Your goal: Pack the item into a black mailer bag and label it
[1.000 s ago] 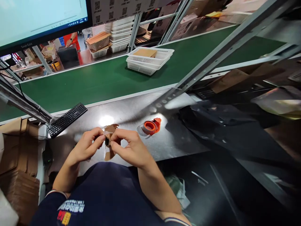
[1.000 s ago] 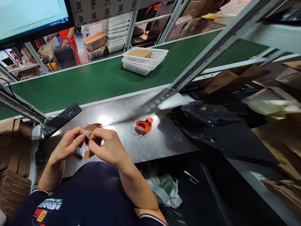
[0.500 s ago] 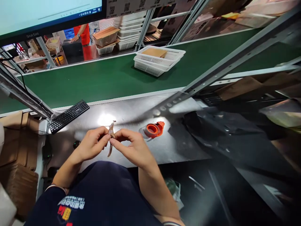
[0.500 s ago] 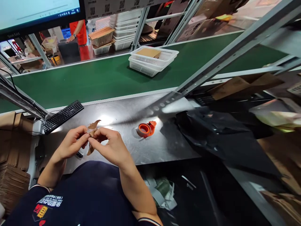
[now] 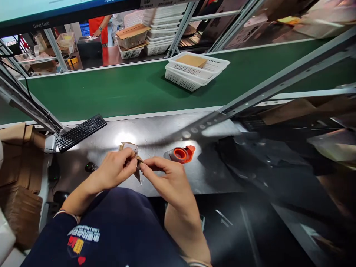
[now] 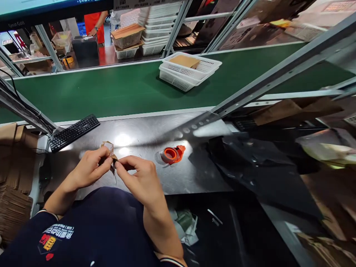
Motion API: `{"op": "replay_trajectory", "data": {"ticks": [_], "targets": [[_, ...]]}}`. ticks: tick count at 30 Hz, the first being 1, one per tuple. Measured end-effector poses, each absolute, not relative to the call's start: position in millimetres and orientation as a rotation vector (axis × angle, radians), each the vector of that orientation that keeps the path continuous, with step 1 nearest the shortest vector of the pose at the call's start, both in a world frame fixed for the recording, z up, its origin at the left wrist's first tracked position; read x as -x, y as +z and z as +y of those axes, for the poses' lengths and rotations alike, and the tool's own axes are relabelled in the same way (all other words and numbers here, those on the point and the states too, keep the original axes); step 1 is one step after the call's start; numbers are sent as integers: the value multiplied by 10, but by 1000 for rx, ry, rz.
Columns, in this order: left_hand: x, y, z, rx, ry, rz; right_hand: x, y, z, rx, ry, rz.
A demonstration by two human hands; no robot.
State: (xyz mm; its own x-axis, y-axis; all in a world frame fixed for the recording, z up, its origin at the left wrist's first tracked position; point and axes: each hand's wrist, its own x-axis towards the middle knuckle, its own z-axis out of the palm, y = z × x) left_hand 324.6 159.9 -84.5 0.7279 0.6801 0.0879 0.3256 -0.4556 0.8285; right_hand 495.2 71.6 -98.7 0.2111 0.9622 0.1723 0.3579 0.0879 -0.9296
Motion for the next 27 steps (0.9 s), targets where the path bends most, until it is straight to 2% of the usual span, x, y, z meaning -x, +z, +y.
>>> {"op": "replay_trajectory", "data": {"ticks": [20, 27], "targets": [[-3211, -878, 1607, -1810, 449, 690, -4974, -963, 648, 1439, 799, -1344], [-3235, -892, 1627, -1914, 527, 716, -4947, -997, 656, 1489, 579, -1393]]}}
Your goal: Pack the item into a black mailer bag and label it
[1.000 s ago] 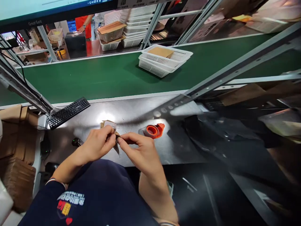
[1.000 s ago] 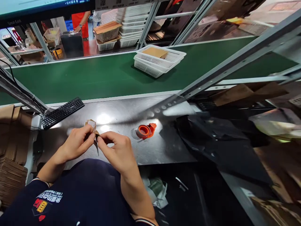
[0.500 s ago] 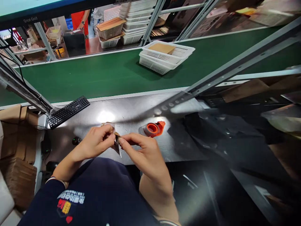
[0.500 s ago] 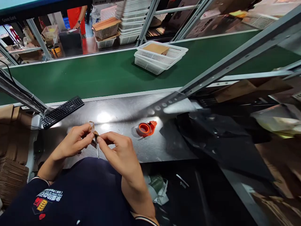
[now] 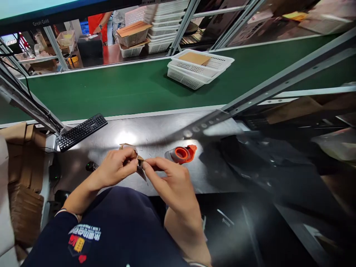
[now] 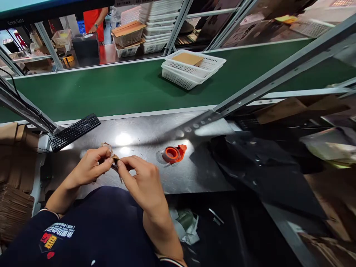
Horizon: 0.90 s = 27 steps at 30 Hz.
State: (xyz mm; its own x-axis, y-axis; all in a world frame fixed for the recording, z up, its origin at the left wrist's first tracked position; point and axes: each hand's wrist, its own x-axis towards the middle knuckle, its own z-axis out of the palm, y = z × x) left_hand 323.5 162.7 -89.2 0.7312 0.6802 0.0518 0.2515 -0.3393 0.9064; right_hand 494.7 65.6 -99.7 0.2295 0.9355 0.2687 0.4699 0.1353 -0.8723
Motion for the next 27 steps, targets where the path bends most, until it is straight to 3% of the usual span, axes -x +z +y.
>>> {"op": "replay_trajectory", "data": {"ticks": [7, 12, 22, 27], "targets": [[-3075, -1106, 1950, -1738, 904, 937, -5159, -1120, 904, 1442, 865, -1280], [-3167, -1435, 1974, -1183, 615, 763, -5213, -1272, 1086, 1340, 1020, -1261], [-3346, -1873, 1810, -1029, 1024, 937, -5059, -1872, 1508, 1178, 1221, -948], [-3305, -2202, 1752, -739, 937, 1001, -5020, -2071, 1702, 1195, 1264, -1017]]}}
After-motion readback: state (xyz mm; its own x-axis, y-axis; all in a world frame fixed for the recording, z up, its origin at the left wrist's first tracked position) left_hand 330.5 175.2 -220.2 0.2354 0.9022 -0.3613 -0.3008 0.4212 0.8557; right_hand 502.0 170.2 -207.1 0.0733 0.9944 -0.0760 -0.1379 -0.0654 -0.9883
